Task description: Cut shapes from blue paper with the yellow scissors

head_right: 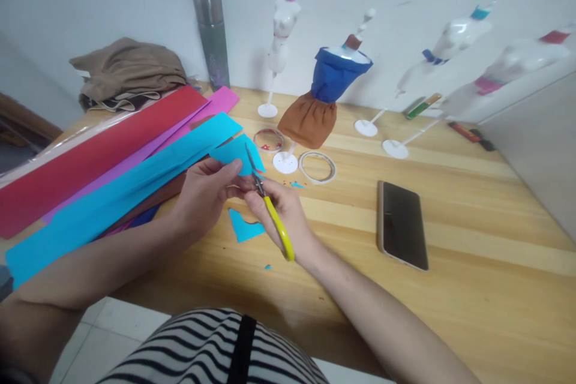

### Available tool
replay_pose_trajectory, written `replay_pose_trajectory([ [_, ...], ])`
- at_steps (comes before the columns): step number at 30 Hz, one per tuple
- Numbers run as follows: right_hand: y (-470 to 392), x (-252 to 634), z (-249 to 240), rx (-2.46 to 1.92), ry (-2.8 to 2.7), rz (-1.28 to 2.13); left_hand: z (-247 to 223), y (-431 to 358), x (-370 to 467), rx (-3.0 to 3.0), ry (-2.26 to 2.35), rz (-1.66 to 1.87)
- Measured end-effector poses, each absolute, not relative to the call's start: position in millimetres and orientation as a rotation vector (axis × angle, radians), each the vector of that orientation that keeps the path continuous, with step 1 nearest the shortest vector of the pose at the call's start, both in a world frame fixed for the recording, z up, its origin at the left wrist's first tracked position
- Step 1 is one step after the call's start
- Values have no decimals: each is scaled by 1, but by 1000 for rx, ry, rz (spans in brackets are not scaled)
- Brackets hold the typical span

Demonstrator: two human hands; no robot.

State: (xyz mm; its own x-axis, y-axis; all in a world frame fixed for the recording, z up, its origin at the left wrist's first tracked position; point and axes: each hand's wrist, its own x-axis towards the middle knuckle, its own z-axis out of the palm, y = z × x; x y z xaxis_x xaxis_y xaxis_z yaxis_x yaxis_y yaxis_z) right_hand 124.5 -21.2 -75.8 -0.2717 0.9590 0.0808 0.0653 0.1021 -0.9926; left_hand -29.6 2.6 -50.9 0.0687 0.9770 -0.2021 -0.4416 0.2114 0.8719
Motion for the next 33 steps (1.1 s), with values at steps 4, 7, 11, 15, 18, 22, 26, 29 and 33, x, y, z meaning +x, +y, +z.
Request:
replay_pose_trajectory([
  [4,-21,125,-77,-1036,-1507,1298,-51,3,-29,693,922,1228],
  [7,-21,125,-78,-1019,-1498,1290,-50,3,-29,671,912,1241],
  [11,-21,125,-81,-998,-1488,1281,-50,2,-28,660,906,1239],
  [15,-21,125,-83,-977,-1485,1280,-51,1,-28,652,887,1234],
  [18,-21,126,-84,-983,-1490,1262,-51,1,-29,643,876,1229],
  [22,-21,126,-83,-1002,-1498,1247,-52,1,-29,644,879,1221],
  [26,-21,126,-83,-1000,-1505,1251,-52,1,-29,647,875,1232],
  [29,-21,126,-83,-994,-1502,1257,-52,1,-29,652,871,1233],
  [33,-22,126,-83,-1001,-1501,1262,-52,1,-30,662,864,1230],
])
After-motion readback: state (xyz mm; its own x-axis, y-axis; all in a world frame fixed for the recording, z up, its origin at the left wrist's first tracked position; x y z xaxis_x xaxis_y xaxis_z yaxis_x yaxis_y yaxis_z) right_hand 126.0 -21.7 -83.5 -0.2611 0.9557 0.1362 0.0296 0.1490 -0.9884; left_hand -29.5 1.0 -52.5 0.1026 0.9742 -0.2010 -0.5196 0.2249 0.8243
